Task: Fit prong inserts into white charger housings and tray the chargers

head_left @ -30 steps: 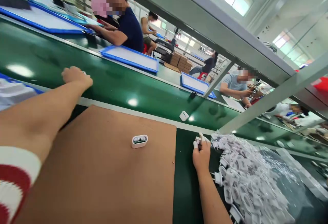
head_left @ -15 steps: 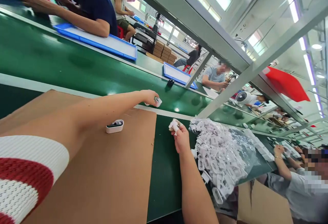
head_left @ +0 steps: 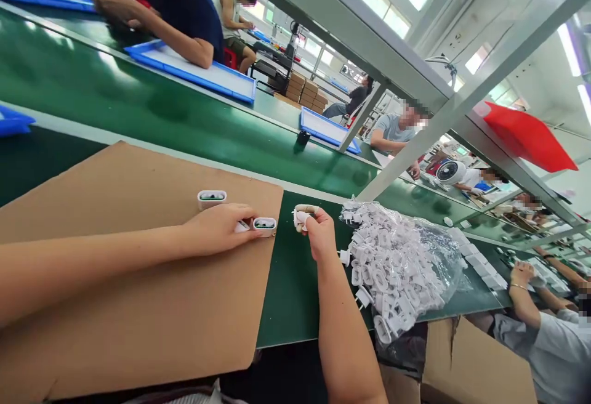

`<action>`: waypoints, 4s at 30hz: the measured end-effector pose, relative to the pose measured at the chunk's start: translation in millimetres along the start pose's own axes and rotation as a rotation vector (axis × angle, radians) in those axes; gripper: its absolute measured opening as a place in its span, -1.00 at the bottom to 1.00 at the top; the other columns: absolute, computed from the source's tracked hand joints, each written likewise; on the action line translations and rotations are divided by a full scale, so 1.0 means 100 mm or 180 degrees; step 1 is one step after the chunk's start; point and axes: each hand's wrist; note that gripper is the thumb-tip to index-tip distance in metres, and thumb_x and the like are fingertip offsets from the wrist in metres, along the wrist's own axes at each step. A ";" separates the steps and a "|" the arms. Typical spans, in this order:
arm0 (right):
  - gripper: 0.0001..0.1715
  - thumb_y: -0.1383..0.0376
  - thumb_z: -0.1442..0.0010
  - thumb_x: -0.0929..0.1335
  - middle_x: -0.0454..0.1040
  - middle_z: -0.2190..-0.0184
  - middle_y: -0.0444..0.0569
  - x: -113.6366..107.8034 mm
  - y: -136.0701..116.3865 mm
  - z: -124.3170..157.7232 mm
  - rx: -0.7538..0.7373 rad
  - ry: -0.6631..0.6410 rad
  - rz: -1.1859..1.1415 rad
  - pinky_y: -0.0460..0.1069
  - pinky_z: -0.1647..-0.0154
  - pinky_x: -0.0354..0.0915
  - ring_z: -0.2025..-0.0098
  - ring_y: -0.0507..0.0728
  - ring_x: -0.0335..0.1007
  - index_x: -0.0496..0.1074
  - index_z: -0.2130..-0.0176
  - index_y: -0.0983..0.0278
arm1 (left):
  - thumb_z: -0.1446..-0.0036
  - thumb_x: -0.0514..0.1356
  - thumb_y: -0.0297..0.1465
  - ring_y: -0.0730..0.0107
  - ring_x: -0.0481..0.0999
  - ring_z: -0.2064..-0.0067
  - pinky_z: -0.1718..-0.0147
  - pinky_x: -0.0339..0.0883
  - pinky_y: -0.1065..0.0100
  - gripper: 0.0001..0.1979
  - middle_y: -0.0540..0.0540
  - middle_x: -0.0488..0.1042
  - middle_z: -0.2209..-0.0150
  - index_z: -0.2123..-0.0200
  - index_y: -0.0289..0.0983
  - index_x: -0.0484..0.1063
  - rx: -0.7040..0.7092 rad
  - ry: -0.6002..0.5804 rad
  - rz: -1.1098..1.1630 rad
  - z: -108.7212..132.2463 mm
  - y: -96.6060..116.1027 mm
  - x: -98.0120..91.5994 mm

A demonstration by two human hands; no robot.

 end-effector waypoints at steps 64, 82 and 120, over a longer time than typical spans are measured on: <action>-0.58 0.48 -0.28 0.28 0.51 0.15 0.08 0.11 0.04 0.46 -0.2264 -0.0984 0.3609 0.10 0.04 0.46 0.07 0.21 0.47 0.59 0.00 0.21 | -0.36 0.14 -0.15 0.12 0.54 0.09 -0.10 0.17 0.02 -0.65 -0.16 0.61 0.13 0.25 -0.19 0.66 0.0689 0.0735 0.0364 0.22 0.04 0.43; -0.49 0.23 -0.25 0.40 0.63 0.18 0.00 0.13 0.24 0.40 -0.1902 -0.0428 0.2712 0.11 0.01 0.43 0.17 0.19 0.52 0.55 -0.18 0.17 | -0.21 0.32 -0.24 0.02 0.55 -0.05 -0.14 0.16 0.01 -0.80 -0.19 0.64 0.09 0.21 -0.24 0.63 0.0385 0.0427 0.0224 0.18 0.15 0.27; -0.18 -0.02 -0.16 0.60 0.53 -0.11 0.11 0.24 0.23 0.59 -0.2671 -0.1439 0.1991 0.11 -0.21 0.50 -0.14 0.23 0.54 0.44 -0.30 0.12 | -0.06 0.42 0.12 -0.06 0.58 -0.16 -0.21 0.49 0.14 -0.38 -0.09 0.65 -0.05 -0.06 -0.13 0.63 -0.0725 -0.0567 0.3249 0.64 0.35 -0.15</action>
Point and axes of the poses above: each hand's wrist, its own z-axis away from the middle knuckle, its own x-axis out of the palm, y = z × x
